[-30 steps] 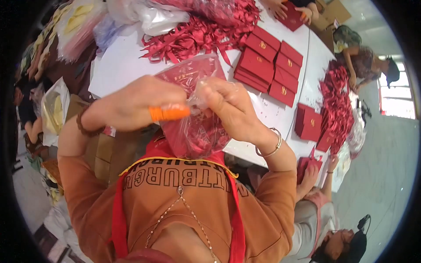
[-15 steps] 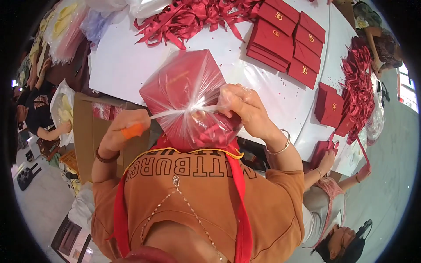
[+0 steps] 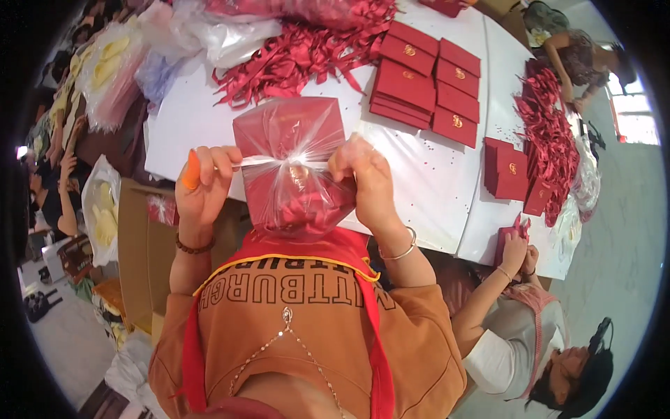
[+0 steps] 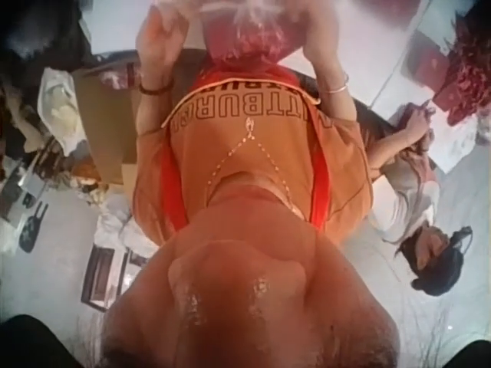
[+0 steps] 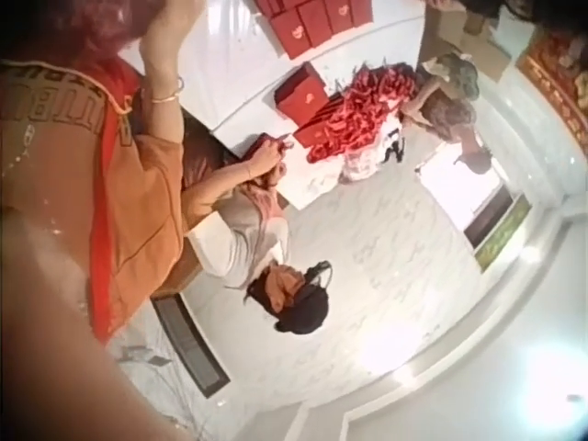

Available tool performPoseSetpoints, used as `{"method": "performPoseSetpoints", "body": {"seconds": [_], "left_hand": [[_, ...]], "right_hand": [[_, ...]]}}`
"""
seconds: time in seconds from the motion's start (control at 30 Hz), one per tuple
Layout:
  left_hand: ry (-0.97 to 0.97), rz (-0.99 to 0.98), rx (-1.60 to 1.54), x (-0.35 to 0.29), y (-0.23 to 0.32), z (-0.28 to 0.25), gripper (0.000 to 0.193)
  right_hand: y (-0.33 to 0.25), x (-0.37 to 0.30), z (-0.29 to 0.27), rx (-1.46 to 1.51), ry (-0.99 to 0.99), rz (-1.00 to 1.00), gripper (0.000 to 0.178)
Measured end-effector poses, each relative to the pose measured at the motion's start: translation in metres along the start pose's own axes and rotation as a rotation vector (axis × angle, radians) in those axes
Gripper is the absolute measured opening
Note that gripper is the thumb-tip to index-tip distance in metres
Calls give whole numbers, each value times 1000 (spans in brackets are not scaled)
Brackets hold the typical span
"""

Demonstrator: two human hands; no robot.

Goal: Sorting and packing small red paper items into plastic bags.

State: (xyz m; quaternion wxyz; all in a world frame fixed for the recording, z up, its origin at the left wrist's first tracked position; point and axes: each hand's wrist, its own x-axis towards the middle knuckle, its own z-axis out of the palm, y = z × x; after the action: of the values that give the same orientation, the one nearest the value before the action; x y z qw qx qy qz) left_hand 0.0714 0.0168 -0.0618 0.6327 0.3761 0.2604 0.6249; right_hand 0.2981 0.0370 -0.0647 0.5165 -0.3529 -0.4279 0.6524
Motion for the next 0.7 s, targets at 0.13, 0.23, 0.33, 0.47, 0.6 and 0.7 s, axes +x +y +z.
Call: {"method": "performPoseSetpoints", "body": {"seconds": [0.13, 0.23, 0.33, 0.47, 0.6, 0.7], "left_hand": [[-202, -161, -22, -1, 9, 2, 41], [-268, -279, 27, -3, 15, 10, 41], [-260, -346, 14, 10, 22, 17, 41], [-356, -380, 57, 27, 25, 37, 40], [-315, -561, 217, 21, -5, 39, 38], [-412, -485, 332, 36, -13, 48, 36]], "right_hand": [[-14, 0, -14, -530, -318, -564, 24], [-24, -3, 6, -92, -674, -432, 31], [-39, -11, 15, -153, -776, -126, 33], [-61, -18, 20, -484, -839, -414, 34], [-46, -41, 2, -637, -769, -314, 33], [-59, -51, -6, -626, -561, -85, 29]]}}
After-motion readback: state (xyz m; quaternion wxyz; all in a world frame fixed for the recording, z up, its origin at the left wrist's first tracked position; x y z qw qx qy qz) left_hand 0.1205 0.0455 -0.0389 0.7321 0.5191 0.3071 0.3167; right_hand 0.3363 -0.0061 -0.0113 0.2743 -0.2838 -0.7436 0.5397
